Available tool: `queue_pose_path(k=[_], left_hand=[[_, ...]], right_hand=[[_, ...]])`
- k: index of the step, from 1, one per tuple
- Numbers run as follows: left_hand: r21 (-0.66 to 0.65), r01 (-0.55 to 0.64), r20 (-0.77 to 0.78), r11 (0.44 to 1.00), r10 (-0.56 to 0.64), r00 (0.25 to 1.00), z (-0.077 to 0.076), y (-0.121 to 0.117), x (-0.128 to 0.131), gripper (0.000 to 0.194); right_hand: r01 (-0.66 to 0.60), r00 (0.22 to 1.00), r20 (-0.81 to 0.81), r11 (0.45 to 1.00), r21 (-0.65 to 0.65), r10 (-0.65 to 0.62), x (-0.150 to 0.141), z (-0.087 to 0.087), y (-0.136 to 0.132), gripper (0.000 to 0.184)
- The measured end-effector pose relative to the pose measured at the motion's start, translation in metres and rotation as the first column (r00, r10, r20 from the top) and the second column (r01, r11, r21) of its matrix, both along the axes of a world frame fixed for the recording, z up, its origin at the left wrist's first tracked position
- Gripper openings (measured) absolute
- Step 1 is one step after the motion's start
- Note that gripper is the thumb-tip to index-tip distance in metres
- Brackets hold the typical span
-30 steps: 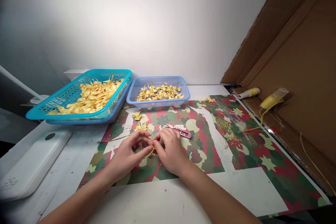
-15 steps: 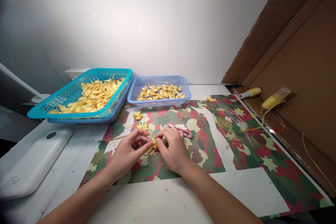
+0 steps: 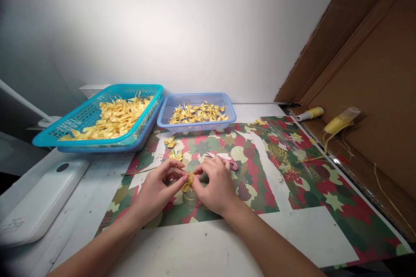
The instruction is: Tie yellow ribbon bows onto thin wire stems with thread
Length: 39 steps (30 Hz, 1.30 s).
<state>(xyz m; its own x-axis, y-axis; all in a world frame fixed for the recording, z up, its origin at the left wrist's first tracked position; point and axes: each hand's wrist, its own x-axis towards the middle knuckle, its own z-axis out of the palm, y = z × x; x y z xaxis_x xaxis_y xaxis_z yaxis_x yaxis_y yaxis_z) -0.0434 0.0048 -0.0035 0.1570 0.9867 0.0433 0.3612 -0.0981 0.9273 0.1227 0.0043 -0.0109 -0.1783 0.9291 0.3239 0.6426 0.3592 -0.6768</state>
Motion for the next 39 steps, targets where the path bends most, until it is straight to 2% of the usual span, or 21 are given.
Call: queue_pose_path(k=[5,10,13,19,22,26,31,35,39], left_hand=[[0.032,-0.007,0.072,0.999,0.005,0.997,0.0009,-0.0015,0.0019,0.014],[0.094,-0.018,0.041,0.995,0.014,0.999,-0.0020,0.0007,0.0012,0.012],[0.131,-0.024,0.031,0.991,0.021,0.999,-0.0036,0.0012,-0.0001,0.011],[0.228,-0.002,-0.018,0.974,0.006,1.000,0.0005,-0.0006,-0.0002,0.021],[0.133,0.074,-0.021,0.988,-0.072,0.997,0.0005,0.0015,-0.0004,0.012],[-0.019,0.199,0.088,0.980,-0.196,0.977,-0.0016,0.0049,-0.0001,0.016],[-0.088,0.236,0.128,0.968,-0.224,0.966,-0.0010,0.0056,0.0017,0.020],[-0.088,0.243,0.061,0.966,-0.239,0.969,-0.0015,0.0058,0.0011,0.022],[0.036,0.266,-0.040,0.963,-0.265,0.963,-0.0008,0.0052,-0.0006,0.024]], right_hand=[[-0.048,0.999,0.007,0.998,-0.036,0.048,0.0001,-0.0002,0.0005,0.009],[-0.079,0.996,-0.047,0.991,-0.112,0.074,0.0000,0.0001,0.0022,0.013],[-0.100,0.994,-0.063,0.988,-0.118,0.093,0.0002,0.0014,0.0026,0.007],[-0.148,0.982,-0.133,0.983,-0.113,0.133,0.0003,0.0010,0.0047,0.017],[-0.163,0.972,-0.186,0.983,-0.079,0.146,0.0006,-0.0002,0.0058,0.016],[-0.164,0.959,-0.238,0.986,-0.014,0.156,0.0007,-0.0010,0.0057,0.014],[-0.188,0.946,-0.259,0.980,0.060,0.197,0.0004,0.0007,0.0046,0.013],[-0.178,0.943,-0.271,0.981,0.077,0.192,0.0020,0.0022,0.0047,0.012],[-0.153,0.951,-0.255,0.984,0.096,0.173,0.0038,0.0025,0.0041,0.011]])
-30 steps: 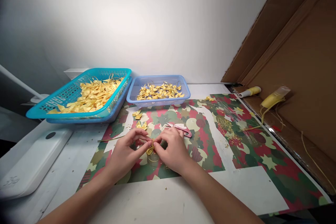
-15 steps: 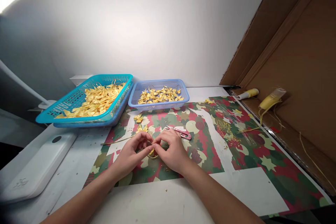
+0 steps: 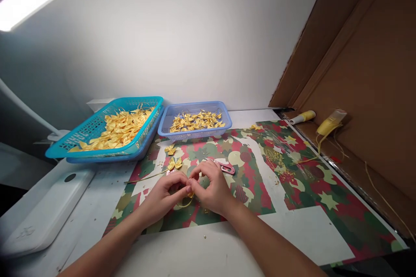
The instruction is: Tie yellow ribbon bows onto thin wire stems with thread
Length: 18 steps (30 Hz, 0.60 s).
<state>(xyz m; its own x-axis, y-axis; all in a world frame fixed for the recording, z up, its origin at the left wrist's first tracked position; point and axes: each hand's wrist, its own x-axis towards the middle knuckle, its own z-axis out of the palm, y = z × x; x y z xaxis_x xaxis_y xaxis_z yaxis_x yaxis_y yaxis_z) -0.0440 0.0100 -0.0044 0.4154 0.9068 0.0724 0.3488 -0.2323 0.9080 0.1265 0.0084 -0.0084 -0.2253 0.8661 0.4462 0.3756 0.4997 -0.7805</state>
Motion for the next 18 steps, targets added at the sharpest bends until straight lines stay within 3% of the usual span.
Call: queue_pose_path(k=[2,4,9,14,18], left_hand=[[0.013,0.030,0.040,0.999,-0.030,0.999,0.001,-0.001,0.000,0.026],[-0.056,0.031,0.138,0.998,-0.023,0.990,0.002,-0.002,-0.001,0.028],[-0.183,-0.036,0.333,0.982,0.096,0.938,-0.003,-0.003,-0.001,0.032],[-0.286,-0.087,0.391,0.954,0.200,0.898,-0.014,-0.006,0.001,0.030],[-0.291,-0.134,0.406,0.947,0.249,0.879,-0.015,-0.008,0.003,0.023]], right_hand=[[0.002,0.999,0.032,0.999,0.037,-0.003,0.000,0.000,-0.001,0.011],[0.010,0.998,0.065,0.997,0.081,-0.015,0.000,0.000,-0.002,0.012],[0.034,0.993,0.105,0.980,0.198,-0.056,-0.004,0.000,-0.006,0.012],[0.064,0.991,0.096,0.954,0.292,-0.096,-0.005,0.001,-0.008,0.011],[0.112,0.985,0.095,0.947,0.301,-0.147,-0.004,0.001,-0.007,0.013]])
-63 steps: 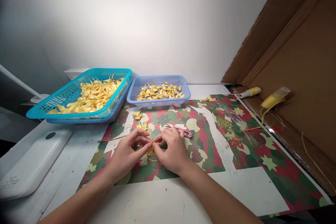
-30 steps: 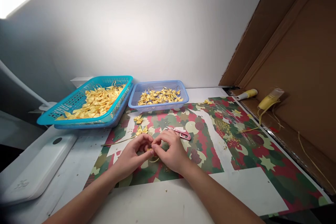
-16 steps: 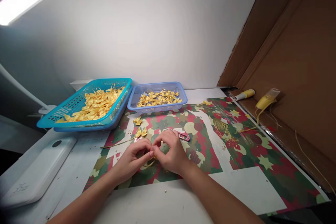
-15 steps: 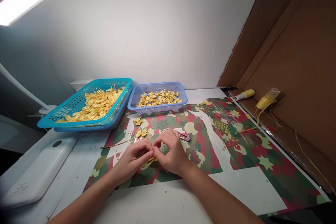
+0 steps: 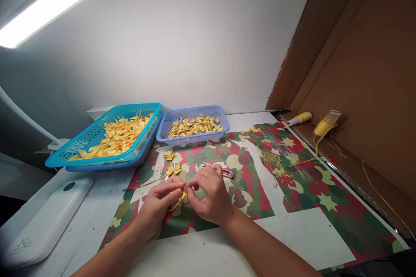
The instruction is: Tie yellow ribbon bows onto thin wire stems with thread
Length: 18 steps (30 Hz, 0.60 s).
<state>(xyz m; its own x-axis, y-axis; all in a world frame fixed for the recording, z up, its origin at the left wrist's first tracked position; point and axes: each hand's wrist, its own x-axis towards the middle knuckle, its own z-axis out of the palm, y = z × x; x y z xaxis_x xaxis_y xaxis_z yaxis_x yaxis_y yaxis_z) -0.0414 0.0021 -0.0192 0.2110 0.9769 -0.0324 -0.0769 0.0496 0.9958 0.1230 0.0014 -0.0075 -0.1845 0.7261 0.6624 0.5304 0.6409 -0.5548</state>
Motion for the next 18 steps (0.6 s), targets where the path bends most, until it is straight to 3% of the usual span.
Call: queue_pose_path(k=[3,7,13,18], left_hand=[[0.027,-0.038,-0.073,0.999,0.040,0.997,0.005,-0.002,0.001,0.019],[0.184,-0.043,-0.235,0.982,0.086,0.968,0.013,-0.005,0.002,0.015],[0.461,0.049,-0.474,0.886,0.200,0.858,0.012,-0.002,0.000,0.010],[0.554,0.147,-0.592,0.819,0.264,0.761,0.006,0.004,-0.001,0.010]], right_hand=[[0.012,1.000,-0.005,1.000,-0.001,-0.012,0.000,0.000,0.000,0.015],[-0.014,1.000,-0.014,0.998,-0.068,0.013,0.000,-0.001,0.002,0.014],[-0.047,0.994,-0.108,0.933,-0.356,0.009,-0.002,-0.007,0.007,0.014],[0.055,0.993,-0.071,0.910,-0.411,-0.092,-0.010,-0.013,0.006,0.016]])
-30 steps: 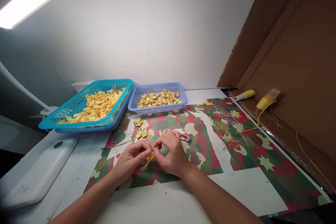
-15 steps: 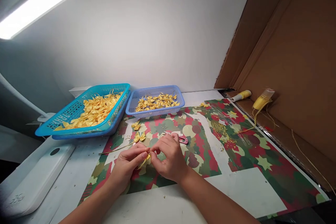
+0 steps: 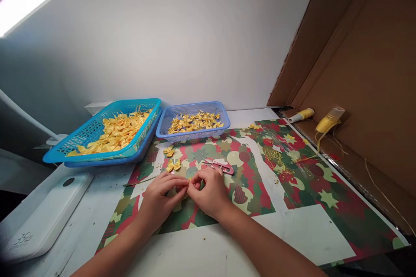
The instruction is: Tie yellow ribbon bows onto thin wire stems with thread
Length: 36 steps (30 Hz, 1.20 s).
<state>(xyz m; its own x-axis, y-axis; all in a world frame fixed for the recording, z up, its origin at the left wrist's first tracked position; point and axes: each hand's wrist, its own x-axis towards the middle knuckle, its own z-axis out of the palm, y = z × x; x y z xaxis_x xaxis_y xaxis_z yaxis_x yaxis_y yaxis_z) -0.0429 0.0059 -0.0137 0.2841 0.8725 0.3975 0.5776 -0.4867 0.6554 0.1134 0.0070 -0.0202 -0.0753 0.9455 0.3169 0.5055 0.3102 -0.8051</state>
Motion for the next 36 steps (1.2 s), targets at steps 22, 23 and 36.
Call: queue_pose_path(k=[22,23,36], left_hand=[[-0.313,0.151,0.174,0.938,-0.100,0.980,0.003,0.004,-0.008,0.020],[-0.317,0.152,0.170,0.936,-0.101,0.980,0.003,0.003,-0.008,0.020],[-0.326,0.074,0.069,0.942,-0.055,0.996,0.002,0.003,-0.006,0.021]], right_hand=[[-0.296,0.955,-0.049,0.955,-0.036,0.294,0.019,0.009,0.008,0.012],[-0.289,0.957,-0.045,0.957,-0.031,0.287,0.019,0.008,0.009,0.013],[-0.241,0.957,0.164,0.971,-0.003,0.238,0.016,-0.002,0.009,0.017]])
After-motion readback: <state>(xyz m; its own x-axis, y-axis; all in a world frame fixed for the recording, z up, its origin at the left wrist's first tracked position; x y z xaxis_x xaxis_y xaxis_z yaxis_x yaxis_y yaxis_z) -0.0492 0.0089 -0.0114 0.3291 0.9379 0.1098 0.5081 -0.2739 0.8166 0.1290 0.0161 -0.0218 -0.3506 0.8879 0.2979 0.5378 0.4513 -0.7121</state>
